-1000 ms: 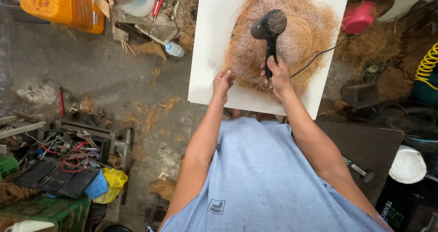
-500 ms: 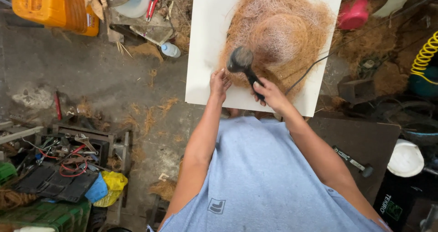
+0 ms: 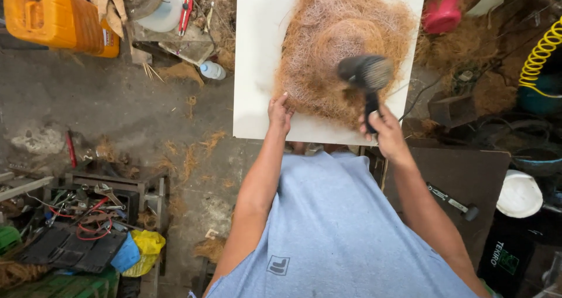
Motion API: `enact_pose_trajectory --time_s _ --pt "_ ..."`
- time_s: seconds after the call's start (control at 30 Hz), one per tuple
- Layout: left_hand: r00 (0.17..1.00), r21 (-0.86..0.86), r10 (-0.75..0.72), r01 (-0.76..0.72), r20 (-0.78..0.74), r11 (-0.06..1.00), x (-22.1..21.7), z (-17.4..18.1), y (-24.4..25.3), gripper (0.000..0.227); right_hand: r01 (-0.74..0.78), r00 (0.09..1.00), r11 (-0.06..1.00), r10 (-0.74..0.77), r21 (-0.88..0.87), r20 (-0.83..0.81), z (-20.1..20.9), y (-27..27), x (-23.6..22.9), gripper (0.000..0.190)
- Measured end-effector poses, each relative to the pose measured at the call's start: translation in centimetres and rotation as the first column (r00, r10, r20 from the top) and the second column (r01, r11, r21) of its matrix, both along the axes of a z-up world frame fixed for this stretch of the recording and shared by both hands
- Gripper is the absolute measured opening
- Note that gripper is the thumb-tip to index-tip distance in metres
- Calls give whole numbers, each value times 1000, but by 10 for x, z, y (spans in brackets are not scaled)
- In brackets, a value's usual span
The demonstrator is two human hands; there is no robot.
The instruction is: The person sprays a white liquid onto a fibrous, hat-shaped object using a spray gun, then uses a hairdryer to dry the object. The person adjusts the object's position on the table during the process.
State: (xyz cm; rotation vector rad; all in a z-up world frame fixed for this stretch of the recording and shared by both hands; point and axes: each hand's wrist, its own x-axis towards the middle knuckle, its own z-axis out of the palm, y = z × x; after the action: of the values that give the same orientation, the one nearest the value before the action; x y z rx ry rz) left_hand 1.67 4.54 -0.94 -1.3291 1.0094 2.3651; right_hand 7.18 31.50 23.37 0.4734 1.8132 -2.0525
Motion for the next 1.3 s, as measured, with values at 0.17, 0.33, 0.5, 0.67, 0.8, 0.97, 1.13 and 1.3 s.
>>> enact_pose_trajectory --time_s 0.17,0.33,0.5,0.67,0.8,0.97,1.13,1.3 --pt "1000 18 8 -8 -1 1000 0 -5 3 40 237 968 969 -241 -72 -67 2 -2 -9 39" --pt "1000 20 -22 22 -10 1000 1 -27 4 40 208 976 976 -211 -64 -58 9 -18 -9 35" --pt "998 -14 -68 68 -5 998 0 -10 3 46 117 992 993 -117 -15 -43 4 -14 0 29" --pt "998 4 -56 56 -23 998 -1 7 5 53 225 972 974 -227 -38 -64 6 -6 5 30" --pt "998 31 -57 58 -25 998 -2 14 6 51 231 970 972 -234 -45 -66 -10 5 11 28" --pt "999 117 4 0 -34 993 -5 9 10 50 62 997 998 -62 -11 -34 -10 -7 20 22" --pt "1000 131 21 -18 -21 991 -6 -7 13 51 16 999 998 -19 -58 -47 -3 -20 13 22" --pt "999 129 33 -33 6 991 -6 -13 14 56 118 989 987 -127 -108 -79 22 -18 -1 27"
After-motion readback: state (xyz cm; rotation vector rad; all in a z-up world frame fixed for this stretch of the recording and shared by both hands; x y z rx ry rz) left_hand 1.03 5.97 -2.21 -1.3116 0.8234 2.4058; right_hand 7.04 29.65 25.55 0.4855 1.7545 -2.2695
